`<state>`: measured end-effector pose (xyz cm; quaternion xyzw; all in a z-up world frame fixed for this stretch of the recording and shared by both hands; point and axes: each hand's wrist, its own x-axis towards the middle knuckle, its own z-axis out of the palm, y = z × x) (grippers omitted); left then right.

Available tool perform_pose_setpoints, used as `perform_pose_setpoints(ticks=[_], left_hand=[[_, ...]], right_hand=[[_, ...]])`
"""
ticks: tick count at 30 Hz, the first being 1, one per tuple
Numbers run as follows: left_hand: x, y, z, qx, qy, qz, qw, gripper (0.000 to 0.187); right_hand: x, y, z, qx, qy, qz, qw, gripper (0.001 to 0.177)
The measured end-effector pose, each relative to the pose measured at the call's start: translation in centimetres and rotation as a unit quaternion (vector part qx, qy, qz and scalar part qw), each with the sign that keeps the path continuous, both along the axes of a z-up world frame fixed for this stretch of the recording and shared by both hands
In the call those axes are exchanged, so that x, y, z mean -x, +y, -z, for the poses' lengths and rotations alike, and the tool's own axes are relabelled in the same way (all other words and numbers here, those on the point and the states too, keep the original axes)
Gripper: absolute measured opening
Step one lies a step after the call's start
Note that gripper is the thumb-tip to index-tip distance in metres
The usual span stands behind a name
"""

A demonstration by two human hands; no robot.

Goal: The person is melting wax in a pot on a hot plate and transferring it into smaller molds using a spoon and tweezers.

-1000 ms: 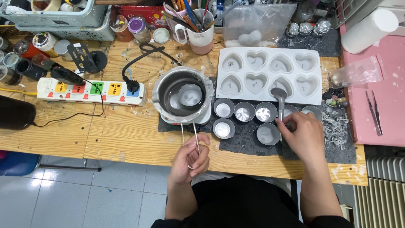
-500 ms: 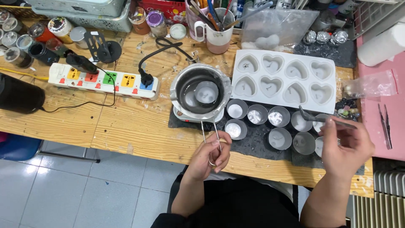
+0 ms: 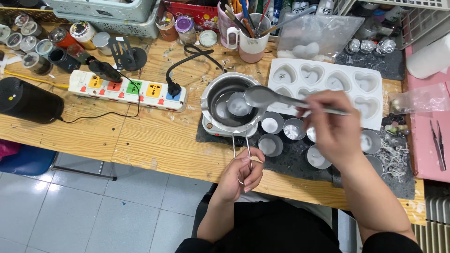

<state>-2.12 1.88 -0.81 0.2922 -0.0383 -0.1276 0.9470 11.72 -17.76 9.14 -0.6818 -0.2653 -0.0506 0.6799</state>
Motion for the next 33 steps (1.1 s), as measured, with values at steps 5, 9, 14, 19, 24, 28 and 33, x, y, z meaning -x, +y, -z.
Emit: perform_pose_setpoints(ticks=[5, 9, 14, 19, 24, 28, 33], left_hand=[[0.2, 0.4, -0.2, 0.015, 0.015, 0.007, 1.000, 0.033], [0.3, 0.7, 0.1, 0.029, 0.018, 0.019, 0.999, 0.032], [0.3, 0.8, 0.0, 0.027, 0.020, 0.024, 0.999, 0.031], [0.4, 0.9, -0.1, 0.026, 0.015, 0.028, 0.999, 0.032], [0.5, 1.0, 0.0, 0.033, 0.006, 0.028, 0.999, 0.032], [0.5, 1.0, 0.3, 0.039, 0.003, 0.030, 0.999, 0.033], [0.4, 1.0, 0.5, 0.047, 0.000, 0.033, 0.998, 0.034]], right_hand=[[-0.3, 3.5, -3.0, 0.269, -0.232, 0.002, 0.935, 0.011], [-0.9, 5.0, -2.9, 0.344, -0.362, -0.026, 0.866, 0.019], [-1.0, 5.8, -2.8, 0.348, -0.398, -0.039, 0.848, 0.024], [-0.9, 5.0, -3.6, 0.332, -0.404, -0.081, 0.849, 0.026], [-0.8, 4.3, -4.3, 0.388, -0.408, -0.057, 0.824, 0.026], [-1.3, 5.0, -3.5, 0.408, -0.435, -0.040, 0.802, 0.028], [-1.6, 5.5, -2.5, 0.354, -0.431, -0.064, 0.828, 0.030]])
